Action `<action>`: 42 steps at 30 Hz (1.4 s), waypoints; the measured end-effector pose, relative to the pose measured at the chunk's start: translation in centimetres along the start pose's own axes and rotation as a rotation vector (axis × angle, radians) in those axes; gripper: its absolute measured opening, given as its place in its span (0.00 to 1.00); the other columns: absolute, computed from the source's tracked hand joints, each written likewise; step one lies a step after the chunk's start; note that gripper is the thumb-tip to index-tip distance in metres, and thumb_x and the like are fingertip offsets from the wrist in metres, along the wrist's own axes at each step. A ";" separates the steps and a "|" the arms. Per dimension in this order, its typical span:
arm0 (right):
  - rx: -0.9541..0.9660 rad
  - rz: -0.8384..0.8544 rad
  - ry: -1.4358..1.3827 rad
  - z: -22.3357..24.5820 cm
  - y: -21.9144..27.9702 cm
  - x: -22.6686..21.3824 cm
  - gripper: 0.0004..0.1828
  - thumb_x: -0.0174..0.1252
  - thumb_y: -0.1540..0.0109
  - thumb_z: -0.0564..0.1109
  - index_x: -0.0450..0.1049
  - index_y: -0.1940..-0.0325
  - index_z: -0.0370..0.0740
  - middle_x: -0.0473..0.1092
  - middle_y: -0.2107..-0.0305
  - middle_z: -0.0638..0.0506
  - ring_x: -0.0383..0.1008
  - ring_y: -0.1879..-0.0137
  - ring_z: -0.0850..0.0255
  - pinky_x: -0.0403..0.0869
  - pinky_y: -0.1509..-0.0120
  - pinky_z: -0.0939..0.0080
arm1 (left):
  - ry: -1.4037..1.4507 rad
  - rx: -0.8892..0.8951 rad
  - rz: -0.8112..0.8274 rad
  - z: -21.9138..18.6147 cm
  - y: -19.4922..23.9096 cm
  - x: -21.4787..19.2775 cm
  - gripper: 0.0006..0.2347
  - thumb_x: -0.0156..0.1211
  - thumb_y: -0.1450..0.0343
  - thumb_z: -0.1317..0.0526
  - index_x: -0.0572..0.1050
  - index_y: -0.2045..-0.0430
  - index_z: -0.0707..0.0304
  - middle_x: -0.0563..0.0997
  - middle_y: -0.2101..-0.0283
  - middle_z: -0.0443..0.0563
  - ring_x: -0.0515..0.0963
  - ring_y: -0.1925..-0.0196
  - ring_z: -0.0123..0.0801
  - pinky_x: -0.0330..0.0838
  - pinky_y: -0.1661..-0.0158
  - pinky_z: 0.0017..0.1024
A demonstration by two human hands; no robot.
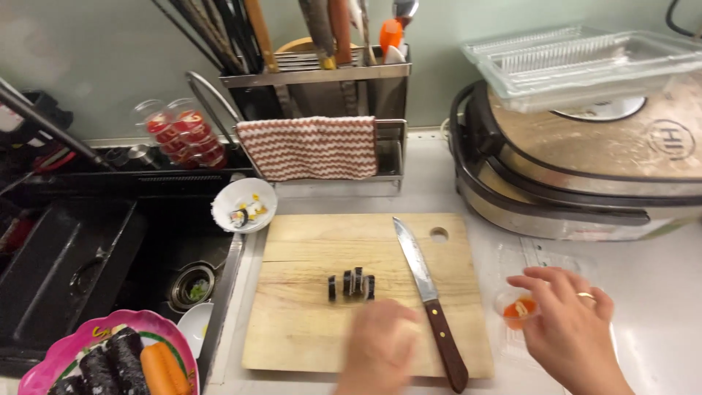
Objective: Cutting a sushi roll into pieces and packaging them into a plastic container along with a sauce cup.
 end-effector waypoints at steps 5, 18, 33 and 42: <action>0.004 0.122 0.012 -0.3 -0.9 1.1 0.34 0.52 0.50 0.43 0.71 0.42 0.74 0.68 0.43 0.75 0.63 0.32 0.66 0.55 0.27 0.43 | -0.320 -0.141 -0.155 7.7 0.5 -7.0 0.19 0.62 0.36 0.62 0.71 0.49 0.59 0.77 0.51 0.54 0.76 0.47 0.45 0.68 0.45 0.41; -0.004 0.145 -0.151 -4.6 3.9 1.7 0.36 0.72 0.51 0.67 0.73 0.39 0.69 0.69 0.44 0.68 0.63 0.32 0.64 0.60 0.33 0.46 | -0.400 -0.456 0.286 7.8 -2.5 -6.7 0.37 0.59 0.38 0.61 0.55 0.30 0.48 0.72 0.39 0.40 0.67 0.36 0.36 0.60 0.38 0.44; 0.080 0.030 -0.240 -3.7 3.6 2.7 0.28 0.53 0.40 0.66 0.73 0.37 0.63 0.67 0.36 0.62 0.61 0.29 0.56 0.59 0.31 0.45 | -0.276 -0.332 0.239 9.4 -1.9 -6.8 0.34 0.65 0.34 0.63 0.58 0.32 0.56 0.76 0.41 0.48 0.72 0.36 0.40 0.66 0.38 0.44; 0.126 -0.143 -0.269 -5.3 4.7 0.8 0.19 0.56 0.38 0.58 0.77 0.43 0.62 0.71 0.40 0.65 0.67 0.33 0.61 0.56 0.28 0.47 | 0.280 -0.474 -0.148 14.6 -1.4 -5.9 0.33 0.72 0.39 0.68 0.61 0.38 0.60 0.81 0.54 0.52 0.81 0.56 0.30 0.76 0.53 0.23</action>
Point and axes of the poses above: each hand's wrist, its own y-axis away from the middle knuckle, its own x-axis out of the palm, z = x × y, the point moved 2 cm from there along -y, towards the middle knuckle
